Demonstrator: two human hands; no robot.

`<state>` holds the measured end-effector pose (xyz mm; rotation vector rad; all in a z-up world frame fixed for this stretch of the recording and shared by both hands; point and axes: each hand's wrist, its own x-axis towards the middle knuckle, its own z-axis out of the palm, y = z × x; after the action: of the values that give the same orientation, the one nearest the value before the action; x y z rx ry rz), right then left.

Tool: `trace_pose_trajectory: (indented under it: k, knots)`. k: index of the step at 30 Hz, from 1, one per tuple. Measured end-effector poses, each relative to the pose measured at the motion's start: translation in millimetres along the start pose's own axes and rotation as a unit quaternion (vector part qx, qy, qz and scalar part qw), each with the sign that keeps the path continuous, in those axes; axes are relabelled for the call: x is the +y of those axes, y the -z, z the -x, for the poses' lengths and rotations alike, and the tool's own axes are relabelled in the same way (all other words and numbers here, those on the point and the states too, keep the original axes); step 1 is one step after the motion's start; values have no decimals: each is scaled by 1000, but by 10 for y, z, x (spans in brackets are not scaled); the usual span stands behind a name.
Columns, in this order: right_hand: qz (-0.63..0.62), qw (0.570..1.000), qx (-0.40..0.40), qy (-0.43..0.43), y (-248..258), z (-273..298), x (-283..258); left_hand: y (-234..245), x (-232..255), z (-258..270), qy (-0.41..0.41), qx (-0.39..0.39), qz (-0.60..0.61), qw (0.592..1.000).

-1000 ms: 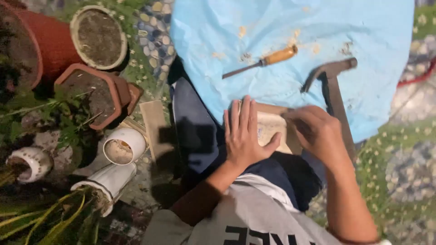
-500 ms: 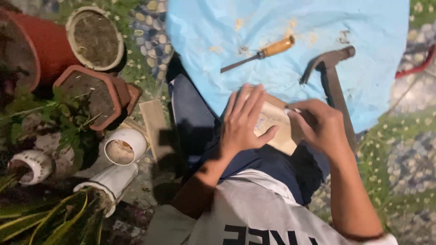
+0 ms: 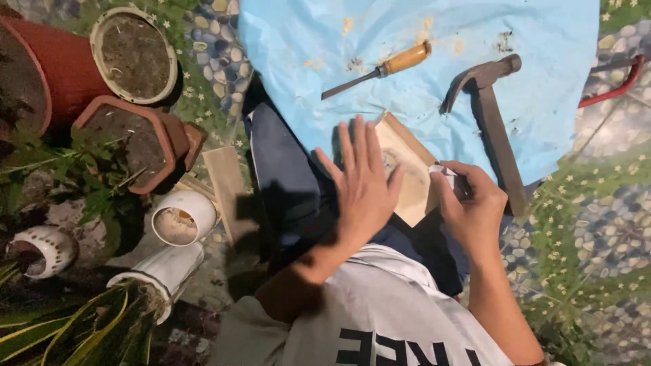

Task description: The person hand-sands a small wooden block to smooth its edges and surfaces using a piece of sandpaper.

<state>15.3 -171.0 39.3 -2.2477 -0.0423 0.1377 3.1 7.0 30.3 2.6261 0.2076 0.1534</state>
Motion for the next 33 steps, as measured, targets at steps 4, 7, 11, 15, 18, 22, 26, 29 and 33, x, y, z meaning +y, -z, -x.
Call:
trace_pose_trajectory:
  k: [4, 7, 11, 15, 18, 22, 26, 29, 33]
  knots:
    - [17, 1000, -4, -8, -10, 76, 3, -127, 98, 117, 1, 3, 6, 1000]
    - [10, 1000, 1, -29, -7, 50, 7, -230, 72, 126, -13, 8, -1, 1000]
    - [-20, 1000, -15, 1, -29, -54, 19, -260, 50, 107, -22, 18, 21, 999]
    - [-8, 999, -27, 23, 43, 13, 60, -306, -6, 152, -29, 36, 45, 998]
    - [17, 999, -19, 36, 19, -19, 55, -315, 44, 131, -18, 39, 19, 999]
    - [-34, 999, -15, 40, -67, -155, -54, -282, 47, 147, -26, 33, 17, 999]
    - [-27, 998, -29, 45, -5, -94, 39, -268, 45, 125, -25, 53, 27, 998]
    - [0, 997, -45, 67, -36, -196, 33, -276, 35, 132, -16, 58, 35, 998]
    - [-30, 996, -22, 79, -122, -259, -16, -295, 37, 121, -25, 50, 17, 998]
